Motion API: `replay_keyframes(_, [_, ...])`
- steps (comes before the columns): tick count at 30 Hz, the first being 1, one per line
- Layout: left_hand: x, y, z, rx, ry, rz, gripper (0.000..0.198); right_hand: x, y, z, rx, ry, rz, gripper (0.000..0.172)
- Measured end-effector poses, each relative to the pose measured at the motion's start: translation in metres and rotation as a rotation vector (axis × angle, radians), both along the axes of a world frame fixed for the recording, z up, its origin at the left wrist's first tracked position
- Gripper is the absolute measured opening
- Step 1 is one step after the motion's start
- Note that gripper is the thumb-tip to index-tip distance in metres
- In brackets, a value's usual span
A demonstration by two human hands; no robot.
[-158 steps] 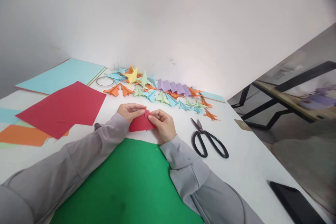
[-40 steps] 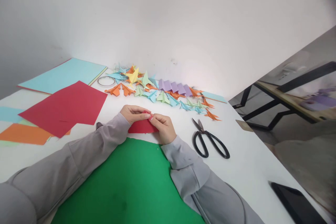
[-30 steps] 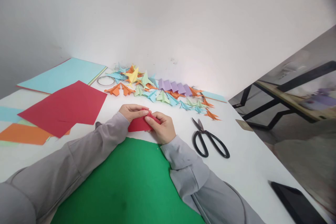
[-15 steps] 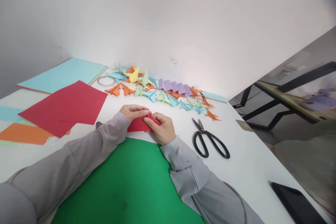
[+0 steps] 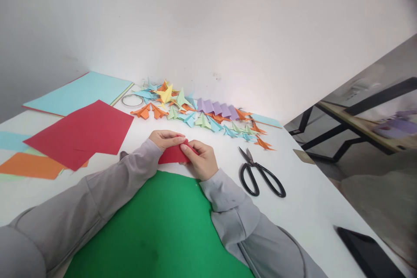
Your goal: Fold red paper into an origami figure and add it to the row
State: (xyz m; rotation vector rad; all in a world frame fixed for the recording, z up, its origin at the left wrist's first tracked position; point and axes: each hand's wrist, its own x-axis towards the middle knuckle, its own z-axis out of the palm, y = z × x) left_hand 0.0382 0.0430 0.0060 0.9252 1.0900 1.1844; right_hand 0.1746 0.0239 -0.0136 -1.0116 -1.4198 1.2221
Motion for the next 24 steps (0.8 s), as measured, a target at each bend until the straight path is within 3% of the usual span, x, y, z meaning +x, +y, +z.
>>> replay_keyframes(7, [-0.0003,0.0024,-0.0022,-0.007,-0.088,-0.034,0.032,0.0002,0.0010,-0.0022,0.016,0.016,-0.011,0.026])
replay_keyframes(20, [-0.0011,0.0011,-0.0010,-0.057,-0.032,-0.024,0.034,0.0002,0.0011,-0.0005,-0.004,0.002,0.000,0.028])
replay_keyframes(24, [0.0004,-0.0018,-0.0004,0.029,-0.016,-0.055,0.034,0.0007,0.0010,0.0003,-0.025,0.026,0.010,0.029])
